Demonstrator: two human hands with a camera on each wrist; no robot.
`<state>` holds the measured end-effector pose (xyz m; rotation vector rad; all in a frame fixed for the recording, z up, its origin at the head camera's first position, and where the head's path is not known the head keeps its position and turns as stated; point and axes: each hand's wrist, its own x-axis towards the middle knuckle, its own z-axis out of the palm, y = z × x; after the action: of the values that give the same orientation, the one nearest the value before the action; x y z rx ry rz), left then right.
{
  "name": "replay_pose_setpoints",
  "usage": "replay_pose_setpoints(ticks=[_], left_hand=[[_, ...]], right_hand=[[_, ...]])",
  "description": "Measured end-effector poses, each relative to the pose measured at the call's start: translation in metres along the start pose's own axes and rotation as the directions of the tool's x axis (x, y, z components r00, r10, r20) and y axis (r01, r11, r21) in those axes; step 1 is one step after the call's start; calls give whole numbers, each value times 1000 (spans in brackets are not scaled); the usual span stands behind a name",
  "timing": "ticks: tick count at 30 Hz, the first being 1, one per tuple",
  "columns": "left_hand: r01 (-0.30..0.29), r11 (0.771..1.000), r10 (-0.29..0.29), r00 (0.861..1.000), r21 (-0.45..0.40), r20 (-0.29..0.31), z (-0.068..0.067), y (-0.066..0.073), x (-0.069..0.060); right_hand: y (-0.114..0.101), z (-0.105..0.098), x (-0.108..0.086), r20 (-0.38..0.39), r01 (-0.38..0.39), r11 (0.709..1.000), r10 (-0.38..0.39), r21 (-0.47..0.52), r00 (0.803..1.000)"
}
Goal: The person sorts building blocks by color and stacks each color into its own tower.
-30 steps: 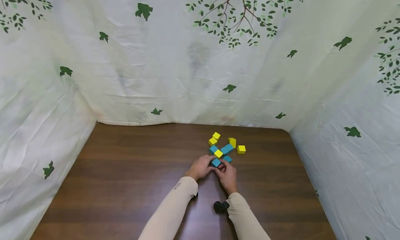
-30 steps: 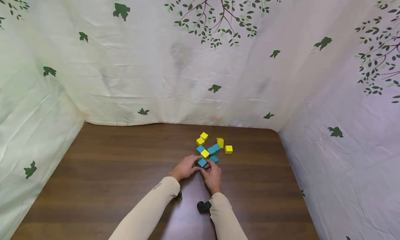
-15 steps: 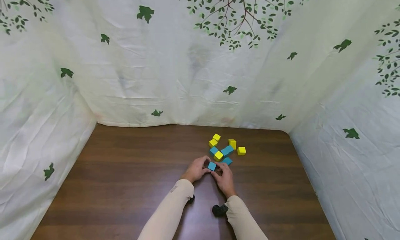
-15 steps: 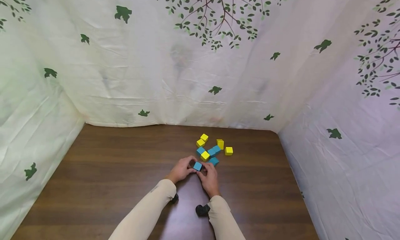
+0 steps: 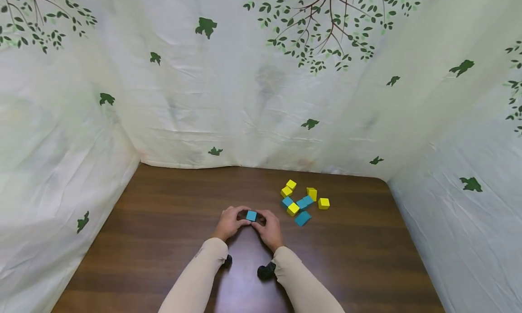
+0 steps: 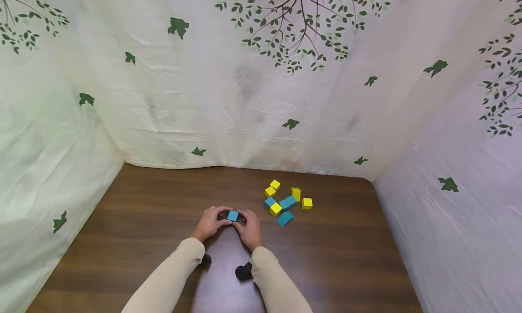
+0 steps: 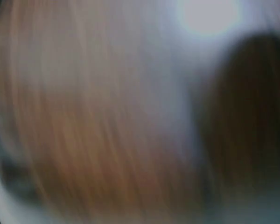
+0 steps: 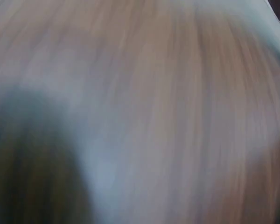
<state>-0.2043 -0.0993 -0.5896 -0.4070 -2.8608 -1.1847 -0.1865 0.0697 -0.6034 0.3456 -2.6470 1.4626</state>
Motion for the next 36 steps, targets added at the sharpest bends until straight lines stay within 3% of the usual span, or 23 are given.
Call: replay_pose_setpoints(ticks=[8,16,24,36], left_hand=[[94,995,-96,994,-39,-53,-31,-31,-12],[137,987,-143,987,-80,-73,-48,-45,-20],[206,972,-215,973,-114,-81,-49,-52,-27],[183,975,-197,975,-125,-106,-45,-57,-29]], right_hand=[[-24,38,16,32,10,999,-9,-35,999],[-34,60,20,-64,116,991,-120,-64,991],[-38,70,18,-52,-8,997,4,-75,999],[-32,71,18,-47,-24,999,22,-42,999]])
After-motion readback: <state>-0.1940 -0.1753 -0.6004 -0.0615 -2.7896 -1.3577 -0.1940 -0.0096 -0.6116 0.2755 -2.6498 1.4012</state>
